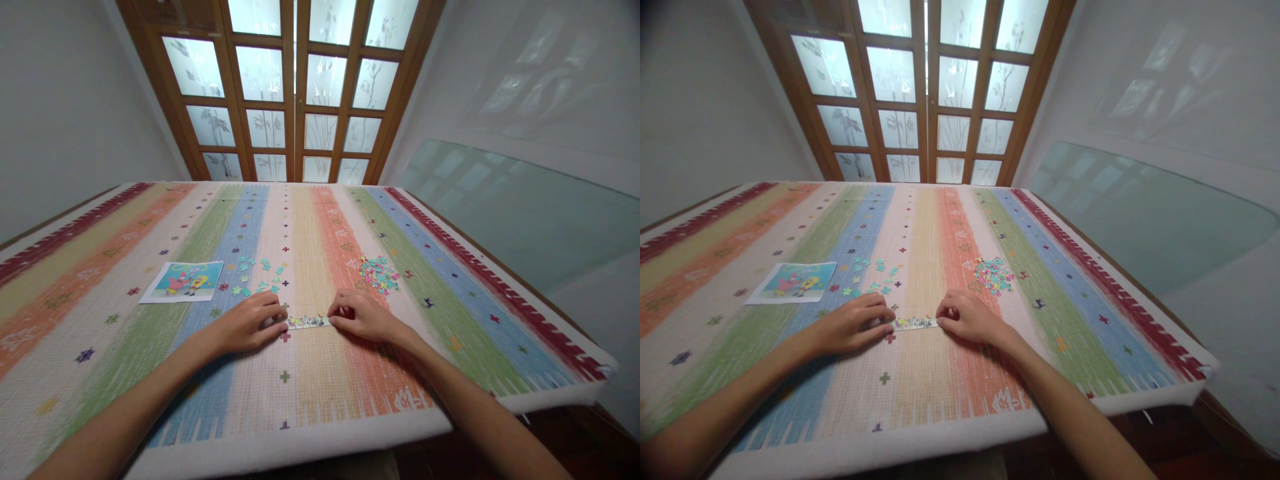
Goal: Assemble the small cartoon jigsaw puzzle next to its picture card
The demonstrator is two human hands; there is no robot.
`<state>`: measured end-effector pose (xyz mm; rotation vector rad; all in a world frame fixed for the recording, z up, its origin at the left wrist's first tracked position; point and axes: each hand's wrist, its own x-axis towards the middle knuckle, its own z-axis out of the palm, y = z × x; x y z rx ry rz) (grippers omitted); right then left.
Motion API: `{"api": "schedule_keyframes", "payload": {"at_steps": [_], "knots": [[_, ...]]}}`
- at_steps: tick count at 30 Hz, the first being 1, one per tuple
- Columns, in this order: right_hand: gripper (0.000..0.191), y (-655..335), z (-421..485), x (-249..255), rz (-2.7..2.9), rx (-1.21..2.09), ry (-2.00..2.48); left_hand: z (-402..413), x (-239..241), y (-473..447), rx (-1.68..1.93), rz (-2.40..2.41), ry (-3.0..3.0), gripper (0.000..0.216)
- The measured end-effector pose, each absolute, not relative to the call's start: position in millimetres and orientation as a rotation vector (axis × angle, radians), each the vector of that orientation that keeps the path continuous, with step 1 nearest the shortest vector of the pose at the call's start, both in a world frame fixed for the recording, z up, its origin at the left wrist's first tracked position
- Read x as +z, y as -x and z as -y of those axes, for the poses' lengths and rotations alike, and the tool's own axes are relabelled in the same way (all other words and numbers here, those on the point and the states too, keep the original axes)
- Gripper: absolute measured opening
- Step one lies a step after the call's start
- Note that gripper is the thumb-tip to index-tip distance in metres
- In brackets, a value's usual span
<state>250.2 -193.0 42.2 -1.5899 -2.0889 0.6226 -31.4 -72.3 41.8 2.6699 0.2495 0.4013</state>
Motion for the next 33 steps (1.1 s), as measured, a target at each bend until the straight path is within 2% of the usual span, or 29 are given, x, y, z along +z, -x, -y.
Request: {"api": "schedule_keyframes", "payload": {"at_steps": [4,9,13,19,27,33], "knots": [[0.009,-250,192,43,2.090,0.627,1.592,58,42,38,0.511,-0.386,-2.692,0.026],[0.010,-251,193,43,2.078,0.604,1.591,27,47,56,0.710,-0.876,-2.733,0.026],[0.018,-251,192,40,2.030,0.601,1.581,8,44,68,0.686,-1.100,-2.697,0.026],[0.017,-252,190,39,1.918,0.525,1.598,-1,33,71,0.576,-1.118,-2.659,0.029],[0.023,-257,188,35,1.790,0.494,1.613,-2,37,69,0.632,-1.197,-2.455,0.027],[0.019,-251,189,34,1.774,0.534,1.567,11,46,58,0.665,-1.121,-2.209,0.032]]}}
